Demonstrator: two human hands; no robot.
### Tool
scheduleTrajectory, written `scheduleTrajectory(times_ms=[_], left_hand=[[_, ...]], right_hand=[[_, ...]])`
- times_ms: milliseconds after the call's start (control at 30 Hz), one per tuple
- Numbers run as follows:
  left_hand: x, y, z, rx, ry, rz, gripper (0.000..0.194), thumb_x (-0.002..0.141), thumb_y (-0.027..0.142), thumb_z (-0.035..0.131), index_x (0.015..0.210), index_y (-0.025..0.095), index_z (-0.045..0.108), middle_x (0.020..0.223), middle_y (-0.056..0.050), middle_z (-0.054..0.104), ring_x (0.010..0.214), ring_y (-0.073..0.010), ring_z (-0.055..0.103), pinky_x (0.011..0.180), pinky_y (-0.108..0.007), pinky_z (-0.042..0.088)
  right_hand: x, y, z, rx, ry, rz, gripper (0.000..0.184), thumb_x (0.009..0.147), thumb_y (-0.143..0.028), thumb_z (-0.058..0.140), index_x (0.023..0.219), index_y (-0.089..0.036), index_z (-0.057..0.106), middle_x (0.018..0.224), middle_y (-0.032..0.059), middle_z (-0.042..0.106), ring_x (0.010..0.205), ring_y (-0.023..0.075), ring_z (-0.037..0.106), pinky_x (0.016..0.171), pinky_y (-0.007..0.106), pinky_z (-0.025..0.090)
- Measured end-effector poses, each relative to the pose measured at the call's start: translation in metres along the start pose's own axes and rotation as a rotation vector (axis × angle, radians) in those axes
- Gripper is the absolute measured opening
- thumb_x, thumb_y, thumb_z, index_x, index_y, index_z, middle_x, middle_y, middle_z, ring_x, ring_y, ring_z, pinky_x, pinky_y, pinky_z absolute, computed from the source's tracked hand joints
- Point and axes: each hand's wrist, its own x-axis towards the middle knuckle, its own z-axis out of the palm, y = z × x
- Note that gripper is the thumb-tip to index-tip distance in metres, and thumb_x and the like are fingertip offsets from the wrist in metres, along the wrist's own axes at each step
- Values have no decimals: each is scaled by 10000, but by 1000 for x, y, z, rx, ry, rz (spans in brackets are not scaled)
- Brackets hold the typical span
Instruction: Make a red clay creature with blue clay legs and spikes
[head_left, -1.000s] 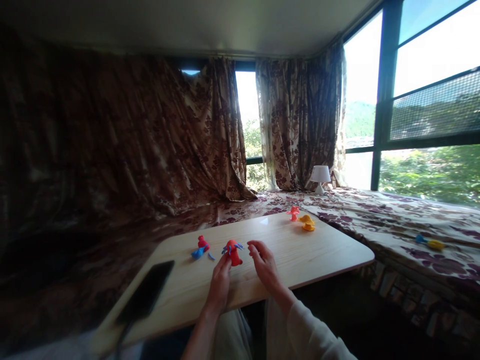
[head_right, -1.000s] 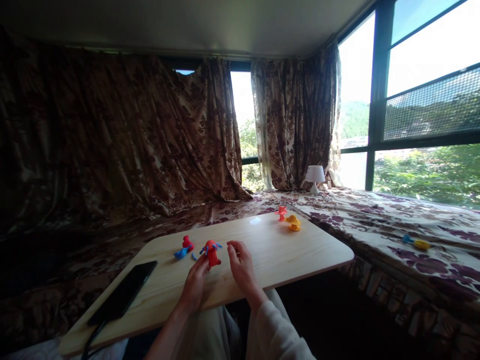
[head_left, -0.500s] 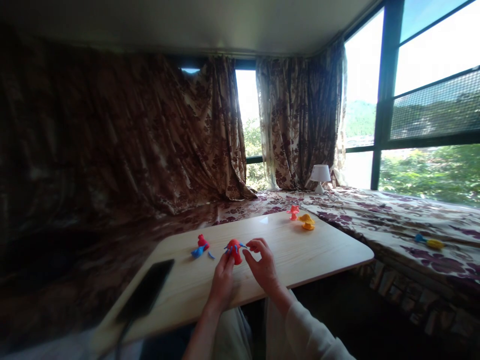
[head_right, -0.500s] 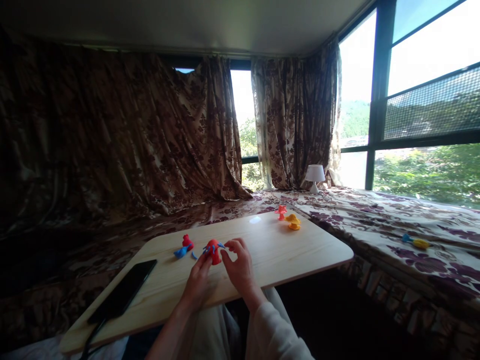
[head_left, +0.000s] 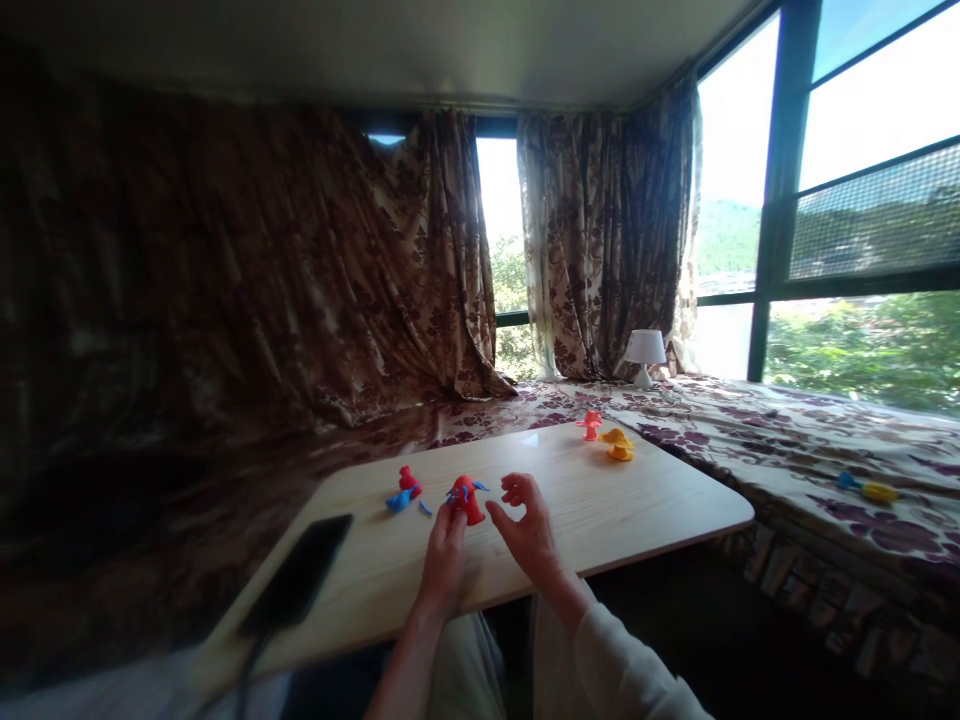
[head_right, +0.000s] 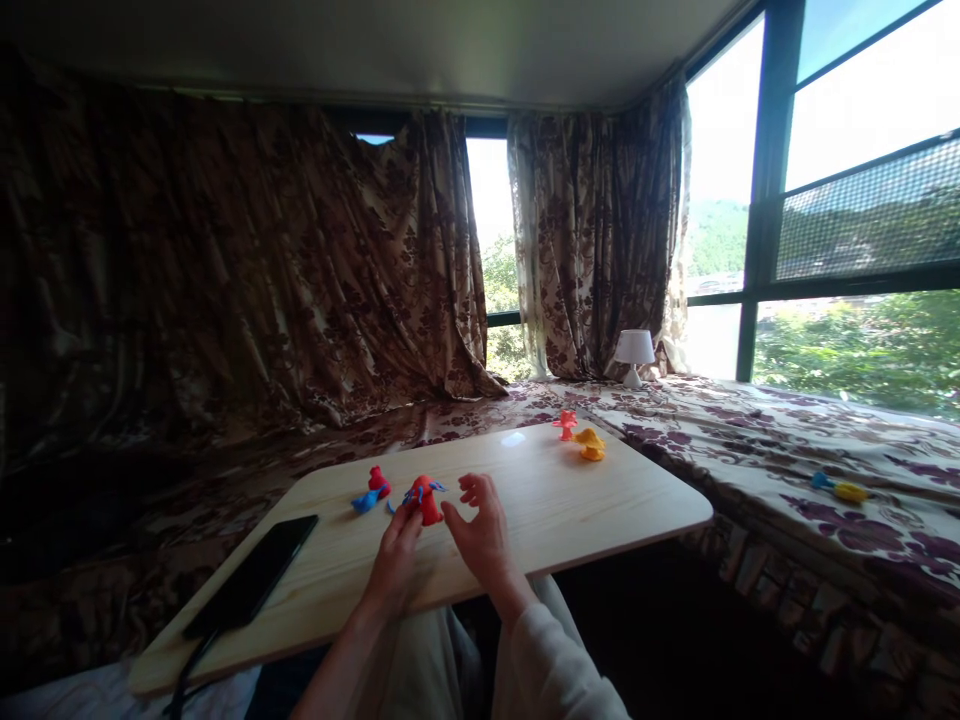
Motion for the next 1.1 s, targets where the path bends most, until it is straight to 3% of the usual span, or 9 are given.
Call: scheduleTrajectory(times_ms=[100, 200, 333, 500, 733, 1100], left_hand=[[2, -3, -1, -41, 31, -82, 331, 802, 406, 539, 1020, 187, 658, 1010, -85, 693, 963, -232, 609, 902, -354, 413], [3, 0, 0, -153, 31, -158, 332, 773, 387, 579, 1026, 185, 654, 1054, -81, 688, 1016, -234, 596, 911, -340, 415], [1, 9, 4, -199, 0, -170, 347, 760, 414, 612, 1018, 186, 658, 1047, -73, 696, 1051, -229, 590, 916, -322, 418], [-3, 18, 6, -202, -77, -131, 440, 691, 403, 704, 1057, 172, 627, 962, -64, 723, 968, -226, 635, 907, -347, 442], [-1, 14, 5, -224, -27, -117, 433, 678, 344, 715, 1071, 174, 649, 1050, -68, 714, 1056, -237, 611, 959, -369, 424], [-1, 13, 7, -227, -54, -115, 415, 652, 343, 734, 1018, 155, 679, 1011, -80, 734, 1002, -247, 640, 932, -389, 453]], right_hand=[[-1, 0, 0, -30, -135, 15, 62, 746, -173, 601, 757, -194, 544, 707, 0, 568, 627, 151, 547, 604, 277, 458], [-3, 0, 1, -70, -270, 4, 56, 744, -159, 603, 722, -191, 562, 679, -6, 565, 608, 145, 538, 591, 267, 442], [-4, 1, 2, -83, -273, 29, 35, 767, -158, 588, 749, -187, 581, 696, 0, 584, 607, 140, 545, 589, 259, 439], [-4, -1, 1, -69, -318, -38, 78, 751, -129, 546, 761, -194, 589, 704, -3, 575, 617, 137, 550, 596, 254, 446], [-3, 1, 1, -54, -104, 39, 71, 717, -159, 547, 777, -195, 538, 667, -9, 572, 593, 147, 556, 595, 269, 472], [-2, -4, -1, -37, -147, -9, 51, 742, -169, 587, 772, -203, 563, 705, -9, 560, 610, 137, 551, 601, 267, 479]])
